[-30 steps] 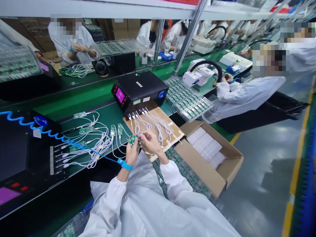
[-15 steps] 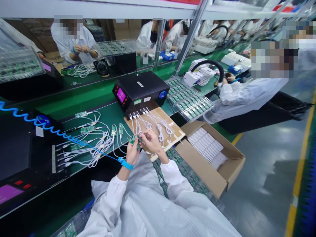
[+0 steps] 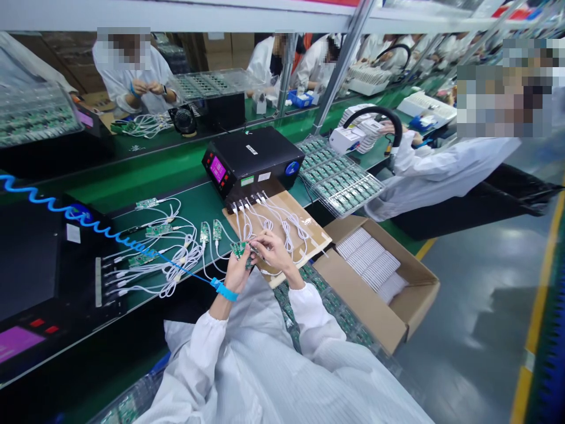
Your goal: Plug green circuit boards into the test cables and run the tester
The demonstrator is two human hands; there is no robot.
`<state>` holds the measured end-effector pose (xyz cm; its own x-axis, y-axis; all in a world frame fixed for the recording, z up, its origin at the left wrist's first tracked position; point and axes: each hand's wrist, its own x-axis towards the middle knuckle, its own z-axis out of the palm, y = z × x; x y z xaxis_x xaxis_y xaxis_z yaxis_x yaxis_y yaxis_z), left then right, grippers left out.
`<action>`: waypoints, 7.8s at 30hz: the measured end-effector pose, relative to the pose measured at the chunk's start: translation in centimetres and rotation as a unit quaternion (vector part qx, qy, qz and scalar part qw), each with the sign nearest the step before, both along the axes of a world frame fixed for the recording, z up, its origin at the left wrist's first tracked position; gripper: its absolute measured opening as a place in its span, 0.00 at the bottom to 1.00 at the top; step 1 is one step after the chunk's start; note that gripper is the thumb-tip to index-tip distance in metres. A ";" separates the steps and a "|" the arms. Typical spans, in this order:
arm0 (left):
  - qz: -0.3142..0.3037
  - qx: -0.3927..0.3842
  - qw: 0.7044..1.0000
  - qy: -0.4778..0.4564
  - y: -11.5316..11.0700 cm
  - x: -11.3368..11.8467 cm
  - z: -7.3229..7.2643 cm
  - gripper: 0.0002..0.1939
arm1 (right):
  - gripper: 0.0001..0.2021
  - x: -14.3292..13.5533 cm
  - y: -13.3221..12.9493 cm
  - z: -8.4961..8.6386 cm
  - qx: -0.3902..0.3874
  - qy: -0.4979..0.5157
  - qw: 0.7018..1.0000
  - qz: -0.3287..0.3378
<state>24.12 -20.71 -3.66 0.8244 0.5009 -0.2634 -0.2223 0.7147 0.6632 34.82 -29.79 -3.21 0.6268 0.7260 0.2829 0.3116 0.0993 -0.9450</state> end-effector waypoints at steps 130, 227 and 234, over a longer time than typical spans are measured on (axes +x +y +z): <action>0.052 0.049 0.996 0.054 -2.8 3.7 0.5 0.24 | 0.07 -6.3 -7.0 -3.7 -0.014 -0.103 0.945 -0.309; -0.103 0.033 0.994 0.017 -3.4 2.5 0.8 0.26 | 0.20 -1.1 -4.1 0.3 0.039 0.160 0.982 -0.094; -0.111 0.030 0.993 0.009 -3.2 2.8 0.7 0.25 | 0.18 -1.3 -4.3 0.4 0.040 0.123 0.986 -0.107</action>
